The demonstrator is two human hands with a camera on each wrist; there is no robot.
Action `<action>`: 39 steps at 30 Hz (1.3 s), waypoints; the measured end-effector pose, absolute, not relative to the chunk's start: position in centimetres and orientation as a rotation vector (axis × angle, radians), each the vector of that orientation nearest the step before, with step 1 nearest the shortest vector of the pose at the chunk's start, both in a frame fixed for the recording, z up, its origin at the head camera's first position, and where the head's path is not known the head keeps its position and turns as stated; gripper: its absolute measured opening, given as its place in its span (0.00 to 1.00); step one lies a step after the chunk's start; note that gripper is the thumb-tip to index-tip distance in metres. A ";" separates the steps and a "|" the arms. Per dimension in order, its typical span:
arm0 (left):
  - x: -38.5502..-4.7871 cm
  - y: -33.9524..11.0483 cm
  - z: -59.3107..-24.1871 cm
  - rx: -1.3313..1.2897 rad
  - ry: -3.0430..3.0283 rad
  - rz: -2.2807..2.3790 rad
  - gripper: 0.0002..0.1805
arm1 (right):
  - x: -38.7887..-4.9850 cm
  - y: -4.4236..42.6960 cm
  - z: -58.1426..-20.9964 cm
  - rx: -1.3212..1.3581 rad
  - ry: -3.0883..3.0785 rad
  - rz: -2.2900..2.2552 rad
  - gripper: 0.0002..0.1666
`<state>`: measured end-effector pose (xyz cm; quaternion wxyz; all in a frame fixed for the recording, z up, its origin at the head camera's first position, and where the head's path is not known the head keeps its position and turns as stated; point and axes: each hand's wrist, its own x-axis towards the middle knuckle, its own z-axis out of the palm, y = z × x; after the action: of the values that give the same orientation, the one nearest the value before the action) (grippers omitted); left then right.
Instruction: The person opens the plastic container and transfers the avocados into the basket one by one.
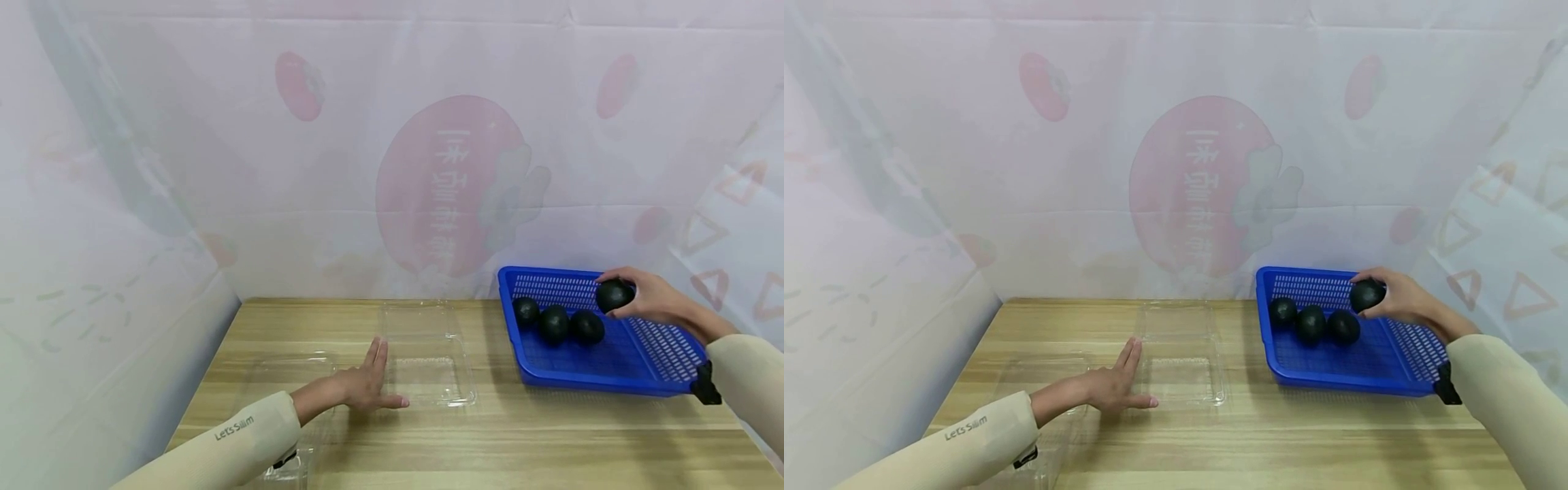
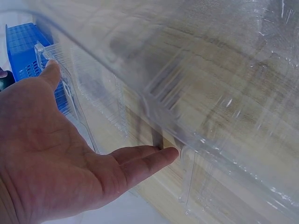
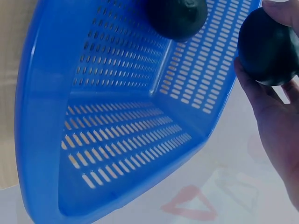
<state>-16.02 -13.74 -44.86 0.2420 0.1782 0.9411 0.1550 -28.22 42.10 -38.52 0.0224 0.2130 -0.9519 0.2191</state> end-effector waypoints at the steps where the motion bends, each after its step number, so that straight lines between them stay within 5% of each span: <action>1: -16.0 -13.7 -44.8 0.478 2.578 0.436 0.66 | -28.3 42.2 -38.6 0.652 -2.957 0.662 0.41; 39: -15.9 -13.8 -44.9 0.455 2.587 0.439 0.66 | -30.0 44.0 -40.0 0.673 -3.249 0.462 0.42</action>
<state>-15.91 -13.79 -44.88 0.2369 0.1661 0.9437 0.1602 -29.96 44.01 -39.98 -0.1040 0.1998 -0.9646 0.1371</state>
